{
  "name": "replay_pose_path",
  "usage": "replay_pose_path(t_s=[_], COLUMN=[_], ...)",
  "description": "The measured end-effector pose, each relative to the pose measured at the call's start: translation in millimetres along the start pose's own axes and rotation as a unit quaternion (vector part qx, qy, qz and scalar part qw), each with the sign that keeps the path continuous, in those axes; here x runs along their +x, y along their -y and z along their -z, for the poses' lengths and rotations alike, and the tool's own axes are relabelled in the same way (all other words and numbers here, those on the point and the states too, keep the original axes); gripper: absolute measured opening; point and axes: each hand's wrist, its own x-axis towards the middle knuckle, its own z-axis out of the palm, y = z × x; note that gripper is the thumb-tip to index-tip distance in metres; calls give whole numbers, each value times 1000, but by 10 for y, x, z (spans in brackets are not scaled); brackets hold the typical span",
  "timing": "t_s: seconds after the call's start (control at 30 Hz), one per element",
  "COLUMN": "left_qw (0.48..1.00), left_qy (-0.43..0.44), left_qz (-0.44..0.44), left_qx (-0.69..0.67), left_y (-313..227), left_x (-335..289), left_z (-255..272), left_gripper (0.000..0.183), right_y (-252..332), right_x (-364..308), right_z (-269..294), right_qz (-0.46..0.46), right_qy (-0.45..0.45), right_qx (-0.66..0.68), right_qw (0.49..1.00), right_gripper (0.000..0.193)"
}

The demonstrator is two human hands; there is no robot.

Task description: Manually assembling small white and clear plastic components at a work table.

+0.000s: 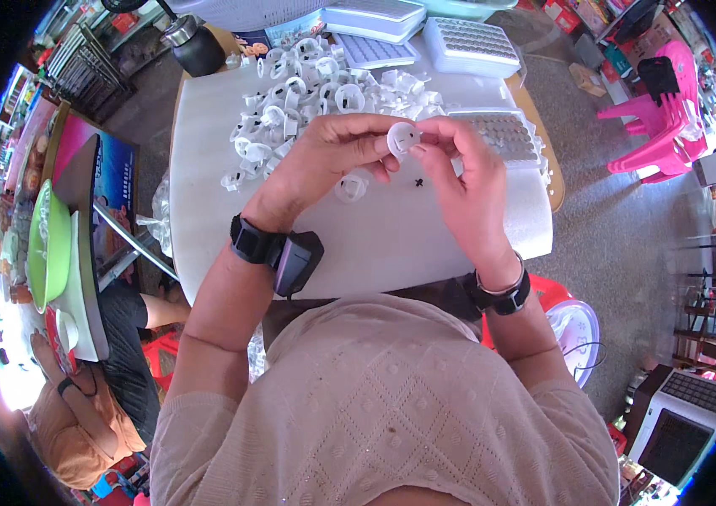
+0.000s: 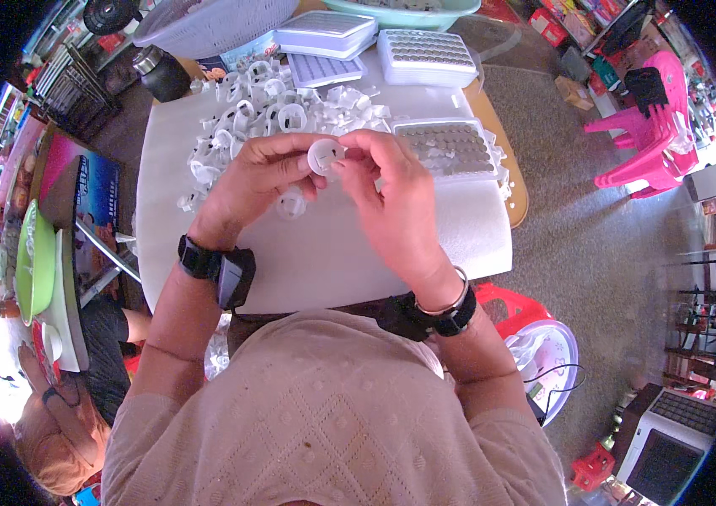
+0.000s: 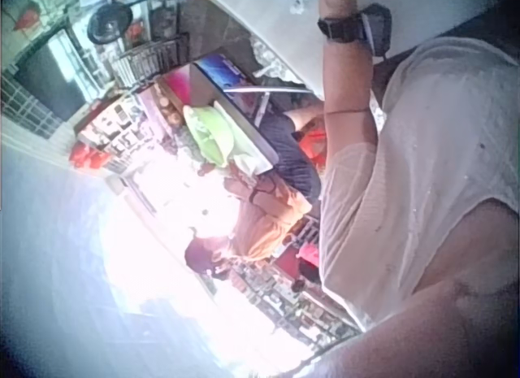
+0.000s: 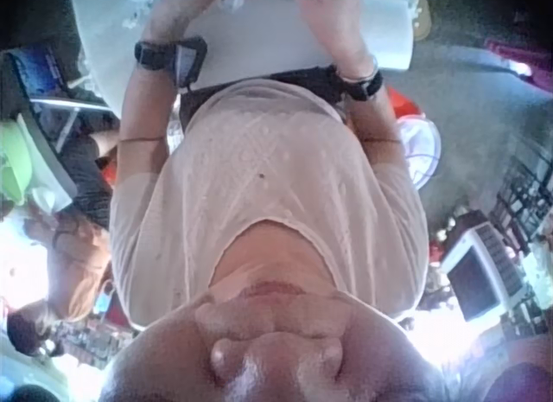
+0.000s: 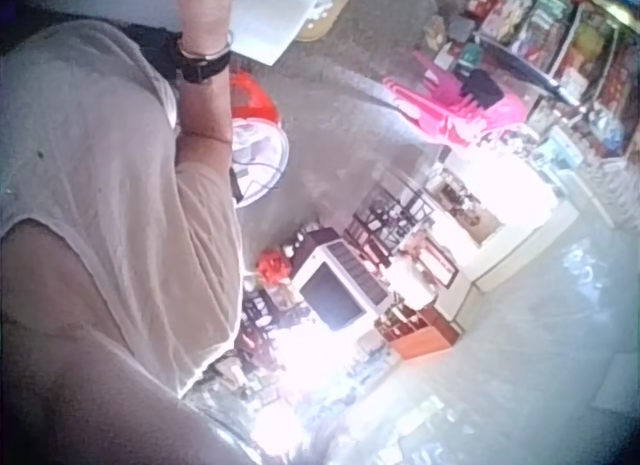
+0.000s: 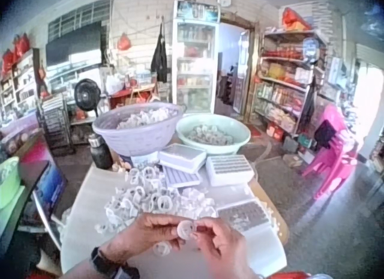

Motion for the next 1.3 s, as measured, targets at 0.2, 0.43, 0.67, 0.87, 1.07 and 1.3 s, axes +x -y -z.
replay_pose_path(t_s=[0.2,0.43,0.67,0.87,1.07,1.3], left_qw=[998,996,989,986,990,989], left_qy=[-55,-88,-128,-151,-140,-138], left_qz=[-25,-33,-46,-43,-21,-4], left_qx=[-4,-2,65,53,11,56], left_y=[72,46,60,33,34,38], left_x=[41,15,54,18,30,26], left_z=[-55,-84,-127,-98,-195,-124], left_gripper=[29,26,25,20,22,21], right_y=[-62,-58,-30,13,-14,22], right_x=[-40,-20,1,77,101,70], right_z=[-13,-84,-183,-199,-184,-268], right_qz=[-100,-78,-131,-112,-153,-178], right_qy=[-13,-39,0,0,-7,23], right_qx=[93,31,16,29,64,31], right_qw=[991,996,991,993,986,983], right_gripper=[18,21,18,13,10,15])
